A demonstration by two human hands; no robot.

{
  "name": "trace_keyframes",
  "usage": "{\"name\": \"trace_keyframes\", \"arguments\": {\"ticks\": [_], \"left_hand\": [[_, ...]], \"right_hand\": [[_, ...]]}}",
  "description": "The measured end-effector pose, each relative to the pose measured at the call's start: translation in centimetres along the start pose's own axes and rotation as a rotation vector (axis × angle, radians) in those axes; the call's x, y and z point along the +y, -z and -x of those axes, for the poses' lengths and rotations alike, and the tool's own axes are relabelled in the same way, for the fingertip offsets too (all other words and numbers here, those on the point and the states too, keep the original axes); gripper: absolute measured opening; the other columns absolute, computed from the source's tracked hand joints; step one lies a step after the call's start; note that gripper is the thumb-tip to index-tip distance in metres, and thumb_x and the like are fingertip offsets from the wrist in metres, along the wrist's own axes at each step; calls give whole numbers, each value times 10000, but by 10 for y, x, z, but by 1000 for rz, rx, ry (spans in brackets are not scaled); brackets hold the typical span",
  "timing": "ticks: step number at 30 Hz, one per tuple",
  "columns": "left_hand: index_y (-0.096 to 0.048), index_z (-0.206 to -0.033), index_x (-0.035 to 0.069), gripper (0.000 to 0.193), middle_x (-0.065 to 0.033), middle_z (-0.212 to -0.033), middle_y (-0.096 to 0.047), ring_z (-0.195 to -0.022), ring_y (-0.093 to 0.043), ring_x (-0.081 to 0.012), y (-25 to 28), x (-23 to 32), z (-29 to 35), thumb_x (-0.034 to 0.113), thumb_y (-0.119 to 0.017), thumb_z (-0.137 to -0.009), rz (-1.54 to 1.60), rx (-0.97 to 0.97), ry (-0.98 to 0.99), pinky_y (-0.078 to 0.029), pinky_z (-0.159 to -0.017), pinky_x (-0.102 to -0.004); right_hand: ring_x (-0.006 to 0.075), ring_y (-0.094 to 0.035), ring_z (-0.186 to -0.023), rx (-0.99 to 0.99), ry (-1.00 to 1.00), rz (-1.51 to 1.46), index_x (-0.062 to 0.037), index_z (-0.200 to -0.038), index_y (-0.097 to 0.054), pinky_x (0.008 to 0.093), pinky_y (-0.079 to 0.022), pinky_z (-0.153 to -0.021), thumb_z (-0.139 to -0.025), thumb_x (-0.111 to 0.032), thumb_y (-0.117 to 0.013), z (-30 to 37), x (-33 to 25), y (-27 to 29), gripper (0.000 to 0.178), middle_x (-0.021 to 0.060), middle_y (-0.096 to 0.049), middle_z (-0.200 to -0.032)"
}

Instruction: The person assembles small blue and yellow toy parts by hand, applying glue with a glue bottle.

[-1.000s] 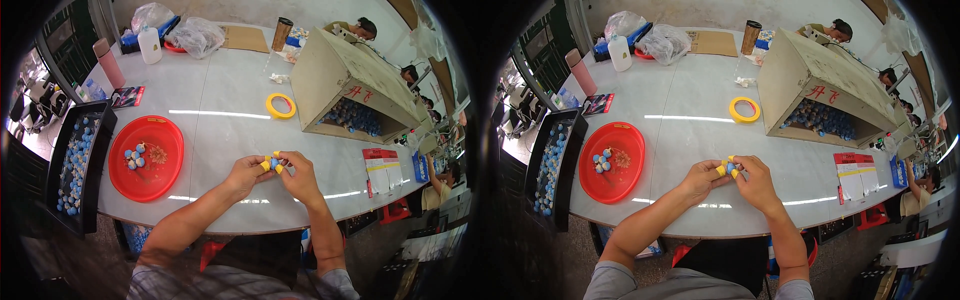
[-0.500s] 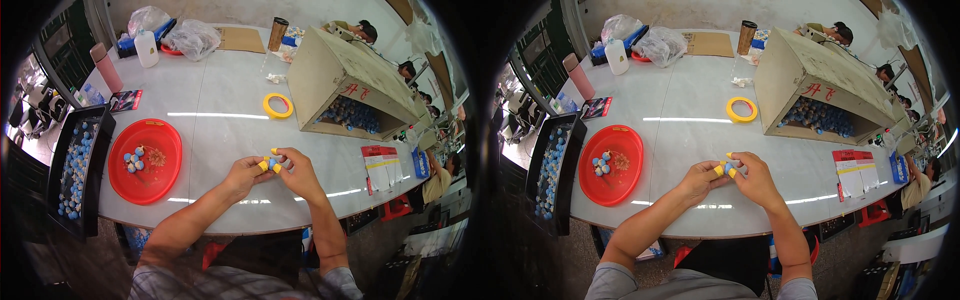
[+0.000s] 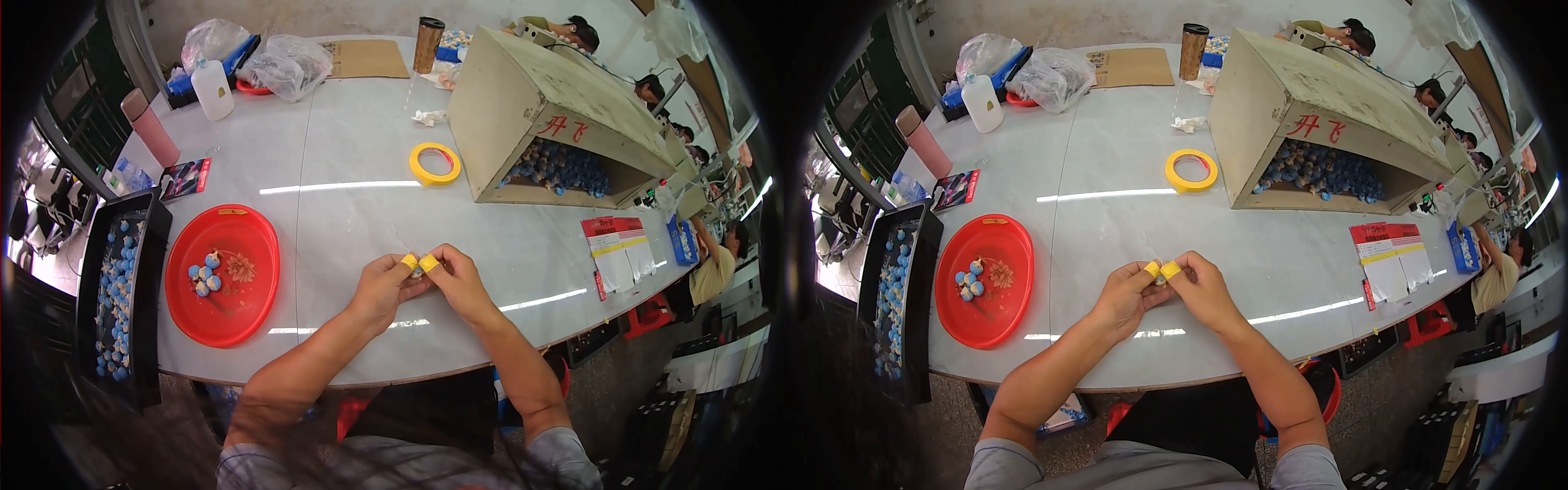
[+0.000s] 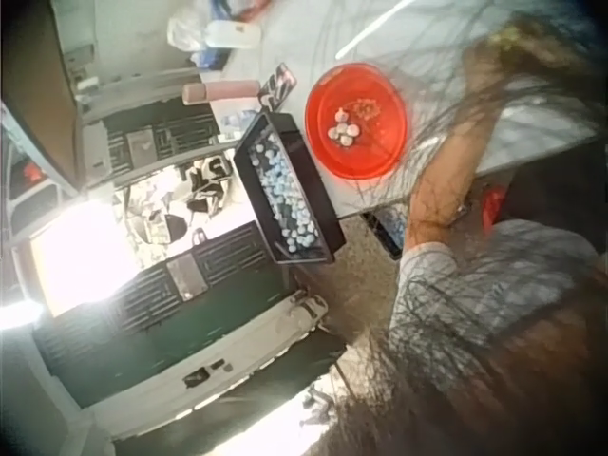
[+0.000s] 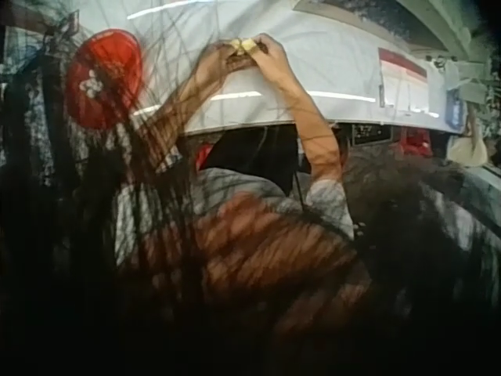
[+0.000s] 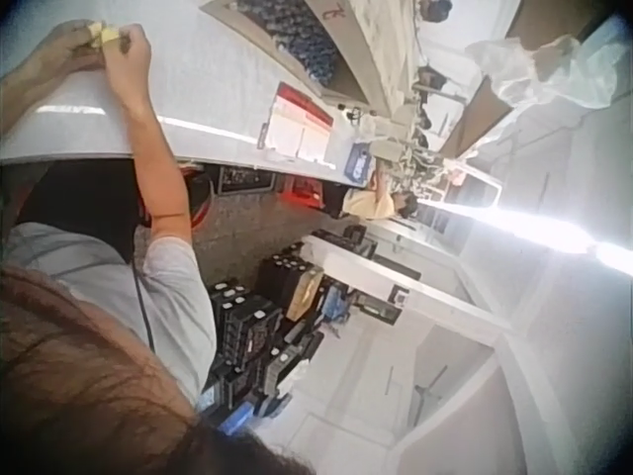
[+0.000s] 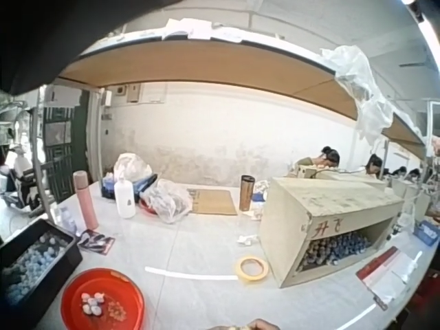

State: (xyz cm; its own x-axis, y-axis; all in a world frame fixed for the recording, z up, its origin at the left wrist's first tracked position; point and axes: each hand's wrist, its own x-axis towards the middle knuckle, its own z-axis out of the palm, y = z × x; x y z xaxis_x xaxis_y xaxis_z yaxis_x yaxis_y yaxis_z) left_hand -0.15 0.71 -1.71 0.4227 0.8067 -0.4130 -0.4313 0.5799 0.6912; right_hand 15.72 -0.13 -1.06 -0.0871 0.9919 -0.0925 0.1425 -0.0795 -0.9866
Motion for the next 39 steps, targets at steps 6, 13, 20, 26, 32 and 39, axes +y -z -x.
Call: {"name": "trace_keyframes", "arguments": {"ticks": [6,13,20,26,32,39], "left_hand": [[-567,-1017,0,175,-90,-986,-632,-877,-635,-179,-1,-9,-2,170,-575,-977,30,66,-120,-535,-828,-318],[-572,-974,5,163,-95,-929,-633,-812,-634,-170,-8,-17,2,166,-595,-967,29,175,-189,-536,-758,-317],[-569,-952,3,159,-83,-904,-624,-771,-619,-157,-9,-18,0,160,-594,-965,8,222,-180,-532,-730,-316],[-562,-961,4,159,-83,-903,-620,-765,-614,-157,-8,-17,0,162,-584,-970,-4,207,-197,-528,-724,-313],[-562,-958,7,165,-86,-894,-622,-766,-618,-168,-12,-17,2,171,-581,-974,-32,223,-194,-519,-712,-316],[-565,-962,7,169,-90,-895,-621,-760,-619,-168,-11,-17,3,174,-585,-973,-35,221,-194,-516,-708,-313]], "right_hand": [[271,-606,-713,291,121,278,-32,-914,-478,381,-460,-645,-978,-207,-505,10,7,-36,188,135,-613,-800],[355,-563,-676,388,150,390,-39,-873,-435,454,-424,-611,-971,-199,-465,12,8,-45,190,156,-569,-753],[359,-559,-656,424,174,414,-41,-856,-426,467,-415,-589,-955,-179,-463,12,12,-47,174,154,-567,-732],[366,-556,-631,434,193,388,-41,-849,-424,466,-413,-568,-946,-167,-472,10,11,-48,166,154,-569,-718],[378,-560,-643,445,199,410,-38,-849,-425,473,-414,-566,-929,-152,-486,9,17,-47,152,163,-570,-728],[376,-559,-649,440,202,380,-35,-846,-427,472,-416,-569,-918,-136,-487,11,17,-47,138,165,-566,-728]]}}
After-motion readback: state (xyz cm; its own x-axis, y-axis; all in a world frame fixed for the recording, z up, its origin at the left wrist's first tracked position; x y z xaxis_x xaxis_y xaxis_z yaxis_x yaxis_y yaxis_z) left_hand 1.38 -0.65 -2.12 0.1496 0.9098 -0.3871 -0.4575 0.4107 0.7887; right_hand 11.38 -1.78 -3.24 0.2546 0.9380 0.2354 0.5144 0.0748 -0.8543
